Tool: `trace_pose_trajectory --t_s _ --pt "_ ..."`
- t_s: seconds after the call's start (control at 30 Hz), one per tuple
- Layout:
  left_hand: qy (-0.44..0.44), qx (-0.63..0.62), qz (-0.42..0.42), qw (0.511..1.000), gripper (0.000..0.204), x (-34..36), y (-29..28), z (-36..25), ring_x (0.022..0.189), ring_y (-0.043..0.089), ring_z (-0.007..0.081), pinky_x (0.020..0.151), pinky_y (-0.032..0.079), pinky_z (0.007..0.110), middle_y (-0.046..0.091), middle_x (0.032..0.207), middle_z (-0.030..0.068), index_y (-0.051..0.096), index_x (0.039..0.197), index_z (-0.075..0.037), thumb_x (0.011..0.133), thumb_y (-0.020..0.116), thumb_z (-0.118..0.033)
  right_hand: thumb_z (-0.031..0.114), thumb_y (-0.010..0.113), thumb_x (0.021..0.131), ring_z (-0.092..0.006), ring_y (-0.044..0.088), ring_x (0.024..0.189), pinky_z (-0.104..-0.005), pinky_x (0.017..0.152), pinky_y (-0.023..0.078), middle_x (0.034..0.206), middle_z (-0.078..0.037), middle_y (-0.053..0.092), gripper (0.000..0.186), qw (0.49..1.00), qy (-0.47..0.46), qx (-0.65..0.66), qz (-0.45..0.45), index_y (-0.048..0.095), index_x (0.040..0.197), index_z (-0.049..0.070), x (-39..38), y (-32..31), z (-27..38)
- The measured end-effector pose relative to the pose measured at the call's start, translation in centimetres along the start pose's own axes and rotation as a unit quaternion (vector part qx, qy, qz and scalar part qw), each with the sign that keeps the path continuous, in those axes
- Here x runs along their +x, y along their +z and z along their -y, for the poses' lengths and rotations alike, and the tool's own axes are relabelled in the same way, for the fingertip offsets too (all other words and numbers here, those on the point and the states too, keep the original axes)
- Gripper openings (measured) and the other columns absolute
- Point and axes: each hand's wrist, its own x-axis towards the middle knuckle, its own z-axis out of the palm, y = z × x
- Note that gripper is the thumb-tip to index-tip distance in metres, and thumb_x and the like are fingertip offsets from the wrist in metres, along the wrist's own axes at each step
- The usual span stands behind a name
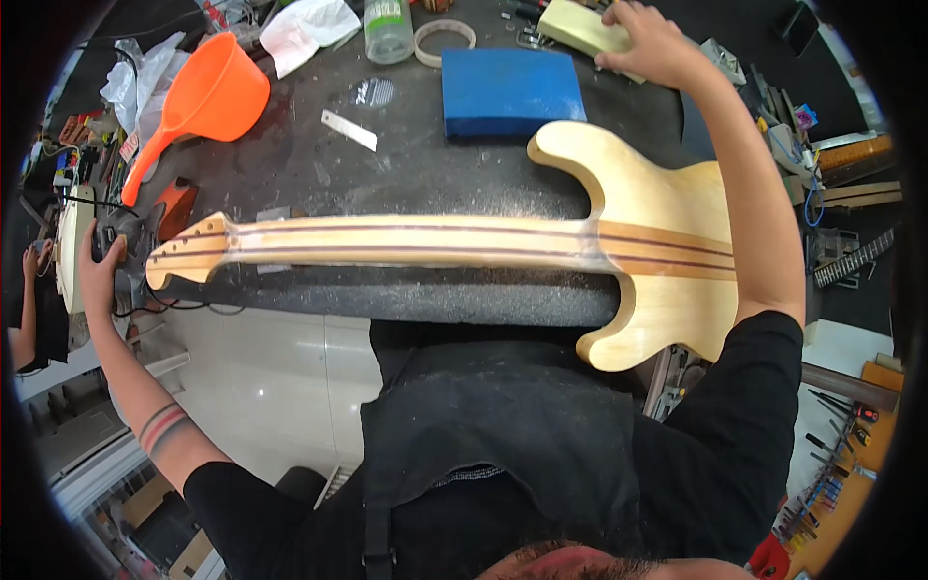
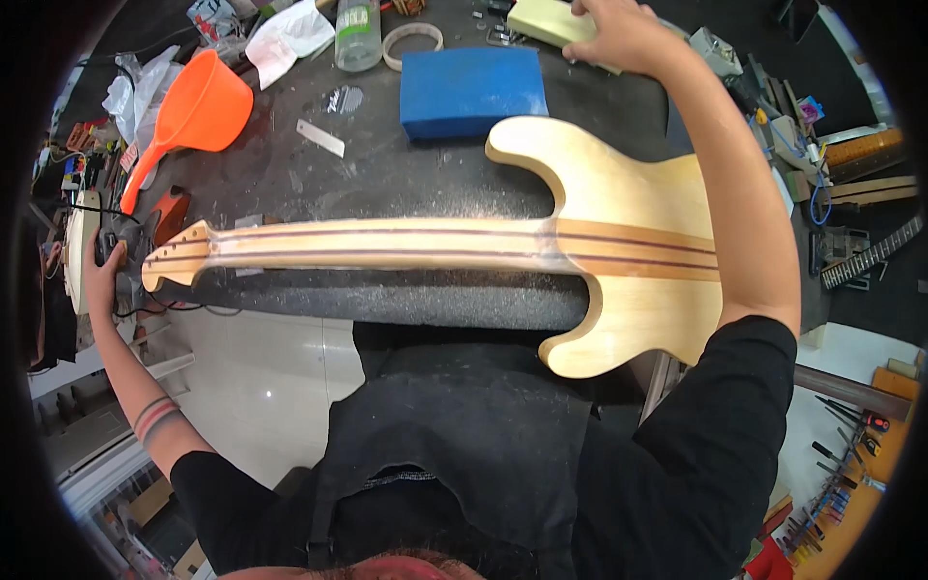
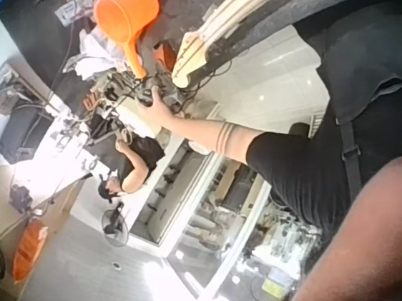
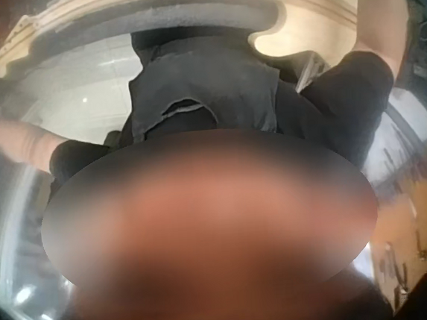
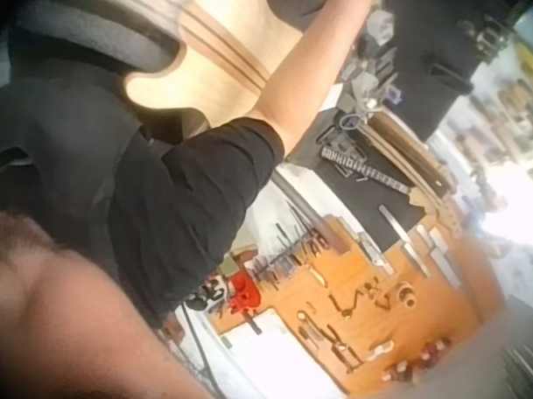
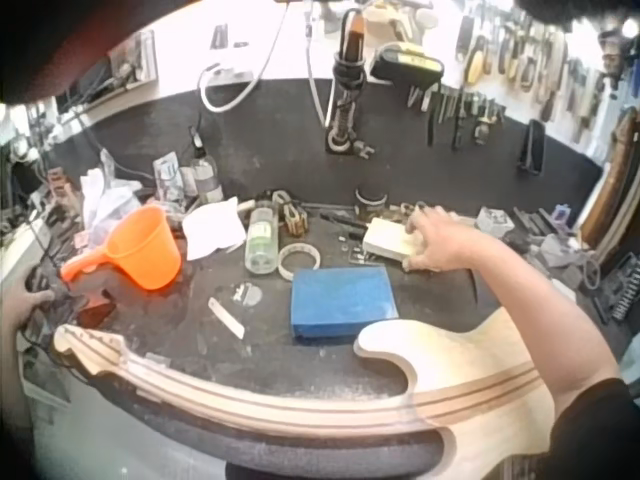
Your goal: The person sands the neck and body of a wooden guitar using a sanding block and an electric sander, and uses a file on the neck.
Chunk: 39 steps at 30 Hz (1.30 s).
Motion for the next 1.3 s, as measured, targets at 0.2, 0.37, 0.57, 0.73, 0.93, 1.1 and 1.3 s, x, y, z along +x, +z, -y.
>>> trace_pose_trajectory --t_s 0.2,0.37,0.57,0.73,0.93,1.1,1.3 --pt "0.013 0.055 -0.029 0.998 0.081 -1.5 0.1 1.7 0.142 0.055 0.0313 0.12 0.039 0.04 0.057 0.154 0.023 0.047 0.161 -0.001 0.097 0.08 -0.038 0.047 0.085 0.081 -0.0413 0.057 0.136 -0.0504 0.115 0.042 0.137 -0.026 0.065 0.07 0.996 0.051 0.028 0.074 0.065 0.131 0.003 1.6 -1.6 2.5" --pt "-0.007 0.098 -0.063 0.993 0.089 -2.6 0.1 2.4 0.154 0.044 0.0368 0.127 0.032 0.043 0.048 0.163 0.0268 0.044 0.162 0.004 0.099 0.075 -0.051 0.04 0.083 0.081 -0.0382 0.066 0.125 -0.0495 0.108 0.045 0.126 -0.022 0.072 0.06 0.997 0.039 0.045 0.05 0.067 0.126 0.003 1.6 -1.1 2.5" --pt "-0.021 0.104 -0.124 0.987 0.095 -4.4 0.3 1.0 0.155 0.042 0.0387 0.128 0.03 0.045 0.046 0.164 0.0283 0.043 0.16 0.009 0.098 0.073 -0.056 0.03 0.08 0.08 -0.0383 0.067 0.119 -0.0493 0.102 0.048 0.12 -0.021 0.074 0.05 0.997 0.034 0.066 -0.033 0.066 0.121 0.004 1.3 -0.3 1.4" --pt "-0.007 0.107 -0.195 0.975 0.091 -5.4 0.2 -2.6 0.152 0.043 0.0407 0.126 0.033 0.047 0.049 0.161 0.0289 0.046 0.158 0.008 0.099 0.072 -0.056 0.029 0.078 0.081 -0.0395 0.068 0.117 -0.0491 0.101 0.048 0.116 -0.022 0.073 0.047 0.992 0.014 0.073 -0.1 0.065 0.118 0.005 -0.1 -0.5 1.2" --pt "0.094 0.177 -0.346 0.917 0.07 -6.8 -1.6 -10.6 0.142 0.051 0.0379 0.118 0.041 0.047 0.059 0.148 0.0266 0.058 0.148 0.003 0.099 0.077 -0.044 0.028 0.079 0.085 -0.035 0.072 0.103 -0.0429 0.088 0.054 0.109 -0.018 0.074 0.042 0.975 0.038 0.152 -0.158 0.064 0.117 0.005 0.2 -1.8 0.0" --pt "0.089 -0.211 -0.331 0.915 0.043 -6.1 1.2 -22.6 0.128 0.063 0.0232 0.108 0.049 0.037 0.069 0.134 0.0152 0.065 0.136 0.003 0.104 0.074 -0.024 0.03 0.076 0.099 -0.0151 0.063 0.091 -0.0311 0.079 0.051 0.101 -0.005 0.068 0.033 0.859 0.035 0.499 -0.109 0.064 0.117 0.005 -0.4 -4.4 2.6" --pt "0.205 -0.445 -0.027 0.871 0.089 -13.2 5.4 -46.1 0.142 0.057 0.0378 0.118 0.046 0.049 0.046 0.159 0.0272 0.028 0.165 0.001 0.108 0.05 -0.064 0.031 0.072 0.102 -0.0184 0.065 0.104 -0.0327 0.092 0.053 0.113 -0.012 0.071 0.04 0.746 -0.109 0.656 -0.03 0.066 0.126 0.0 -4.8 -9.7 16.8"
